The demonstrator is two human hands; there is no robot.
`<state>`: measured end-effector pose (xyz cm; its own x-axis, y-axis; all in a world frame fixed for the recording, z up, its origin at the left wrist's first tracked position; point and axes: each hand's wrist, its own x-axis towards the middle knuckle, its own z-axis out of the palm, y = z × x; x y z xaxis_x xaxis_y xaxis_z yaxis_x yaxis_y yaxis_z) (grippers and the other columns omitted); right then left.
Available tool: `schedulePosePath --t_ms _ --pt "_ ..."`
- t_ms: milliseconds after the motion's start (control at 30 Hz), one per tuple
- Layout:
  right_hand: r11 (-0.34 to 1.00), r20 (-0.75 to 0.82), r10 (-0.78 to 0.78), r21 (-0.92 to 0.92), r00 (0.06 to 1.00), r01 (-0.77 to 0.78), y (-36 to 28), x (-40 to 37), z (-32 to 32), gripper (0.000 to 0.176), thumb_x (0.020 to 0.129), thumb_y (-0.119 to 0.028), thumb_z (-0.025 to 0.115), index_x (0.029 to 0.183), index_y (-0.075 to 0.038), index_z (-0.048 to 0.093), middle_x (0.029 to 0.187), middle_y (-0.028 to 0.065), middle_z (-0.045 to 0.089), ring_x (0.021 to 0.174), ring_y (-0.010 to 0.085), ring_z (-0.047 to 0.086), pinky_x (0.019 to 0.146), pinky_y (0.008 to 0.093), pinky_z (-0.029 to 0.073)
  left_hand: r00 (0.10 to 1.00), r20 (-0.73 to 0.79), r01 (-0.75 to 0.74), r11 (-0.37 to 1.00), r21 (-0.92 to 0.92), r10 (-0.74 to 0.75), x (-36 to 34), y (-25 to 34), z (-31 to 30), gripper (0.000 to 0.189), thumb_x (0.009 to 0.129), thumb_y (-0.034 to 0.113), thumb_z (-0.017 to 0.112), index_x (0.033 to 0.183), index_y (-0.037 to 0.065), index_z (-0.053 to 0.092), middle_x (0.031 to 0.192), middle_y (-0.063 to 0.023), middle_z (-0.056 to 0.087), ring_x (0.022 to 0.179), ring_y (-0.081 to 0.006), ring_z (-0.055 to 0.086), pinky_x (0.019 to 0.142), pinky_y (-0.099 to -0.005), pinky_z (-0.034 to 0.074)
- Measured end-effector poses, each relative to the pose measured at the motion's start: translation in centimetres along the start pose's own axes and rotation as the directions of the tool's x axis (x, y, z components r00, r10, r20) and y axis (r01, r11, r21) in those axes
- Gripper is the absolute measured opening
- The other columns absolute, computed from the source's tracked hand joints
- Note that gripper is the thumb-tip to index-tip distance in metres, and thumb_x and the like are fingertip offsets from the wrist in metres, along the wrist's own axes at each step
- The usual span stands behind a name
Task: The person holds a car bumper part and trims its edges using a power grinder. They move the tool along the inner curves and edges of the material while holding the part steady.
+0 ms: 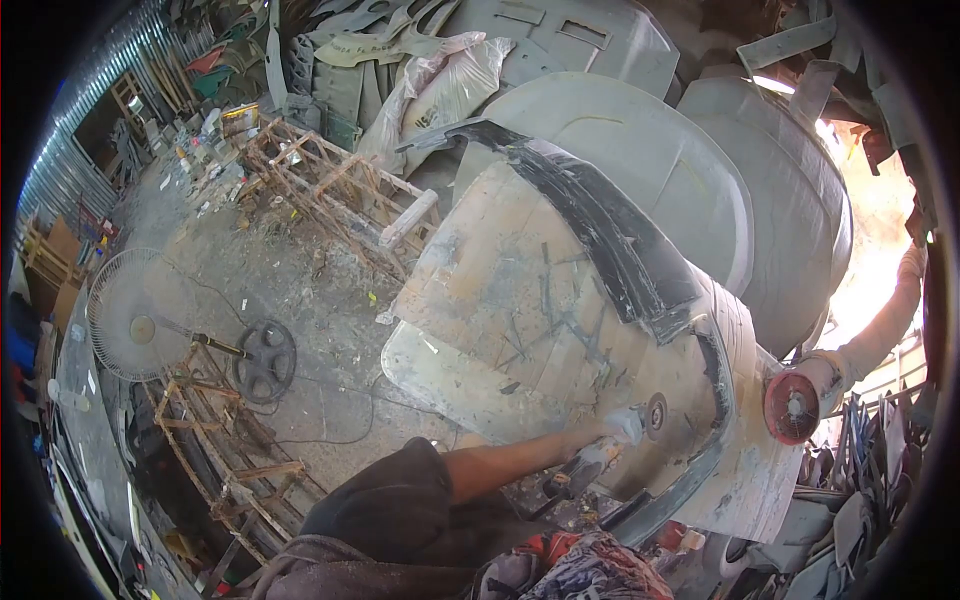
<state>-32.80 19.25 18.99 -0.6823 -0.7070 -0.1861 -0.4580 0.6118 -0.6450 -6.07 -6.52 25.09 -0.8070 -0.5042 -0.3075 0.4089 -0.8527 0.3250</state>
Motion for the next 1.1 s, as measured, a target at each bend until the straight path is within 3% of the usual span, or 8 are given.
schedulePosePath --t_ms 533,667,900,933,967,1000,1033,1100 --pt "0.999 0.003 0.021 -0.051 1.000 -0.021 -0.5 -0.1 -0.2 0.126 0.065 -0.046 0.091 0.150 0.014 0.020 0.135 0.0356 0.051 0.126 0.0425 0.054 0.103 0.0430 0.043 0.999 -0.016 0.046 0.999 -0.013 -0.046 -0.4 0.0 0.2 0.031 0.087 0.039 0.069 0.097 0.010 0.066 0.076 -0.0031 0.066 0.058 -0.0142 0.064 0.051 -0.0300 0.053" --pt "0.993 -0.042 -0.019 -0.116 0.999 0.014 5.4 2.1 1.3 0.121 0.065 -0.046 0.091 0.149 0.011 0.025 0.135 0.0340 0.053 0.126 0.0414 0.054 0.103 0.0440 0.043 0.998 -0.032 0.052 0.999 -0.003 -0.052 -1.1 0.5 0.8 0.031 0.088 0.039 0.068 0.097 0.010 0.066 0.075 -0.0024 0.066 0.057 -0.0140 0.063 0.050 -0.0295 0.052" --pt "0.973 0.055 0.056 -0.225 0.997 -0.042 -2.5 -0.5 -1.4 0.110 0.064 -0.059 0.086 0.145 -0.003 0.037 0.127 0.0270 0.060 0.117 0.0442 0.059 0.097 0.0485 0.046 0.991 0.117 -0.067 0.997 0.044 0.062 2.9 -3.2 -6.1 0.032 0.094 0.032 0.065 0.110 0.005 0.064 0.090 -0.0069 0.066 0.080 -0.0165 0.066 0.068 -0.0320 0.056" --pt "0.927 0.045 0.119 -0.363 0.992 -0.095 -2.0 -0.5 -1.6 0.112 0.064 -0.065 0.082 0.146 -0.004 0.036 0.127 0.0267 0.060 0.117 0.0447 0.059 0.096 0.0495 0.047 0.961 0.262 0.159 0.947 -0.279 -0.084 3.8 -3.3 -6.9 0.033 0.096 0.029 0.061 0.116 0.003 0.062 0.095 -0.0081 0.066 0.086 -0.0183 0.067 0.074 -0.0329 0.056" --pt "0.910 0.039 0.049 -0.414 0.998 -0.029 -0.5 0.2 -0.8 0.115 0.063 -0.074 0.077 0.146 -0.005 0.037 0.126 0.0272 0.061 0.117 0.0450 0.060 0.095 0.0508 0.047 0.907 0.420 0.166 0.891 -0.423 0.031 1.9 -3.3 -6.2 0.035 0.097 0.029 0.060 0.120 0.002 0.060 0.098 -0.0095 0.067 0.088 -0.0196 0.068 0.078 -0.0342 0.057" --pt "0.948 0.018 -0.029 -0.316 0.999 0.033 1.1 0.6 -0.3 0.112 0.063 -0.069 0.080 0.145 -0.004 0.039 0.127 0.0275 0.060 0.116 0.0453 0.060 0.095 0.0505 0.047 0.976 0.216 0.035 0.974 -0.223 0.014 0.7 -2.4 -5.7 0.037 0.097 0.032 0.060 0.120 0.003 0.060 0.099 -0.0096 0.067 0.088 -0.0193 0.068 0.081 -0.0344 0.057" --pt "0.962 0.008 -0.003 -0.274 1.000 0.005 1.1 0.4 -0.2 0.107 0.065 -0.063 0.082 0.143 -0.003 0.042 0.128 0.0279 0.059 0.115 0.0443 0.060 0.096 0.0508 0.047 0.962 0.265 0.169 0.906 -0.387 -0.067 3.2 -4.3 -9.4 0.035 0.097 0.032 0.060 0.119 0.004 0.061 0.097 -0.0089 0.067 0.085 -0.0183 0.068 0.079 -0.0340 0.058" --pt "0.967 -0.012 0.046 -0.251 0.999 -0.048 1.3 0.6 -0.2 0.089 0.069 -0.057 0.081 0.133 -0.006 0.045 0.120 0.0222 0.064 0.108 0.0413 0.064 0.092 0.0491 0.048 0.988 0.111 0.134 0.953 -0.271 -0.107 0.1 -1.4 -3.1 0.031 0.093 0.031 0.063 0.111 0.005 0.063 0.089 -0.0081 0.067 0.076 -0.0186 0.068 0.070 -0.0332 0.058"
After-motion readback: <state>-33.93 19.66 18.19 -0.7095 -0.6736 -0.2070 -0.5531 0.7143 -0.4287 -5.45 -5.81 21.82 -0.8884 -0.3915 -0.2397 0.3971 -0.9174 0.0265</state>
